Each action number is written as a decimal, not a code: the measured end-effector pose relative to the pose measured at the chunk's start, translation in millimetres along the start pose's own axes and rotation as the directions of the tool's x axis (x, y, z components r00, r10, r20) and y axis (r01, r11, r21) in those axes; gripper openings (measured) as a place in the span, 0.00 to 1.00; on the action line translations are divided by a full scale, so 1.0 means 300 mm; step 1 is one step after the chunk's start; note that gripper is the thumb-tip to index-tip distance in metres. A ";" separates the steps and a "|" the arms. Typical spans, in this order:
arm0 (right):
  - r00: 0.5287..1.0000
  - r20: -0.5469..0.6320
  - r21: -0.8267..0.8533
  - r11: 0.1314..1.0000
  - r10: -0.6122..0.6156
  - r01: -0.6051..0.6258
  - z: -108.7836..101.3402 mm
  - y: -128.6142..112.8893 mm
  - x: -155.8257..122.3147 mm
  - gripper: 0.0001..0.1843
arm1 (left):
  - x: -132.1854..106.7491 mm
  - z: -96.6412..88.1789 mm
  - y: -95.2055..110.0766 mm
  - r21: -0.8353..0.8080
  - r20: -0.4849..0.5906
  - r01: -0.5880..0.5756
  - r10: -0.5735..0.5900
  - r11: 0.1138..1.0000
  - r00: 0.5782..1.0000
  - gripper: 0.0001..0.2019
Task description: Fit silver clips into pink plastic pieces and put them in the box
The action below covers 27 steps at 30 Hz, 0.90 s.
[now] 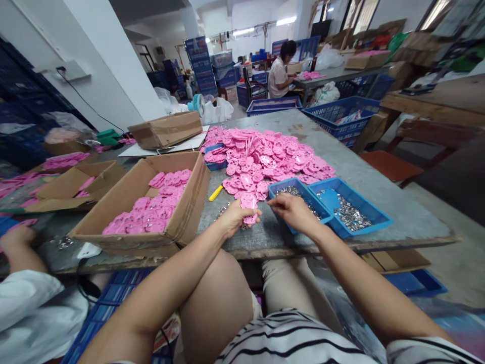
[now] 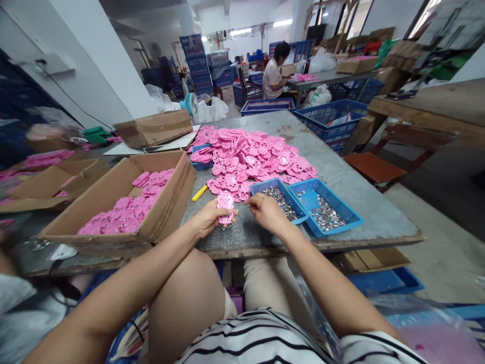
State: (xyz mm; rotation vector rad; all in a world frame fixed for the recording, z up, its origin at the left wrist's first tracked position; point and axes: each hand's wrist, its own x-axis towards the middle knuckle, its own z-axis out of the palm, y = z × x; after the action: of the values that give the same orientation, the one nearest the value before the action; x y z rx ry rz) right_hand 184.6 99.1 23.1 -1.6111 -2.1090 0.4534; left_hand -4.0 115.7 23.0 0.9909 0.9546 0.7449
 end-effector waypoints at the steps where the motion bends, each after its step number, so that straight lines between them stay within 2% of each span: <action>1: 0.998 -0.006 0.031 0.998 -0.062 0.062 0.016 -0.025 -0.003 0.14 | -0.002 0.003 0.000 0.005 0.010 -0.008 0.008 1.000 1.000 0.17; 3: 0.993 -0.034 0.048 0.993 -0.110 0.111 0.042 -0.069 -0.007 0.13 | -0.004 0.009 0.000 0.012 0.026 -0.032 0.031 0.999 0.999 0.19; 5: 0.995 -0.070 0.024 0.997 -0.077 0.079 0.056 -0.100 -0.007 0.12 | -0.005 0.012 0.001 0.009 0.027 -0.052 0.052 0.999 0.998 0.21; 7: 0.996 -0.084 -0.051 0.998 -0.040 0.035 0.057 -0.119 -0.008 0.12 | -0.005 0.012 0.002 0.003 0.006 -0.060 0.060 0.998 0.998 0.22; 9: 0.997 -0.053 -0.164 0.986 -0.054 0.044 0.050 -0.128 -0.009 0.11 | -0.003 0.010 0.001 -0.001 -0.014 -0.064 0.064 0.998 0.998 0.22; 12: 0.987 0.030 -0.302 0.940 -0.158 0.159 0.038 -0.132 -0.012 0.11 | 0.005 0.007 -0.006 -0.002 -0.017 -0.068 0.068 0.998 0.998 0.21; 15: 0.957 0.065 -0.369 0.884 -0.284 0.288 0.035 -0.129 -0.012 0.18 | 0.015 0.005 -0.015 -0.001 -0.022 -0.044 0.044 0.999 0.999 0.20; 18: 0.911 0.084 -0.393 0.827 -0.403 0.402 0.037 -0.124 -0.008 0.23 | 0.022 0.003 -0.019 -0.019 -0.045 -0.024 0.023 1.000 0.999 0.17; 21: 0.878 0.085 -0.352 0.810 -0.471 0.468 0.047 -0.116 -0.004 0.22 | 0.021 0.002 -0.017 -0.022 -0.063 -0.021 0.019 1.000 0.998 0.14; 22: 0.883 0.066 -0.317 0.829 -0.465 0.461 0.053 -0.114 -0.002 0.22 | 0.019 0.002 -0.015 -0.021 -0.071 -0.023 0.021 1.000 0.997 0.14; 24: 0.928 -0.026 -0.189 0.913 -0.372 0.361 0.067 -0.109 0.003 0.21 | 0.015 0.006 -0.011 -0.021 -0.095 -0.032 0.030 0.999 0.995 0.14; 26: 0.978 -0.133 0.062 0.984 -0.159 0.168 0.083 -0.106 0.012 0.18 | 0.011 0.012 -0.005 -0.015 -0.136 -0.051 0.048 0.999 0.989 0.16; 27: 0.988 -0.147 0.220 0.973 -0.038 0.070 0.090 -0.105 0.019 0.15 | 0.010 0.016 -0.002 -0.007 -0.161 -0.065 0.063 0.998 0.985 0.17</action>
State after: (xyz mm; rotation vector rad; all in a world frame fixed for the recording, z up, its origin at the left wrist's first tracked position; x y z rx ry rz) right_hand 143.3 96.3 17.0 -1.4110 -1.9163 0.5224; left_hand 1.6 116.2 22.6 0.9653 1.0600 0.8943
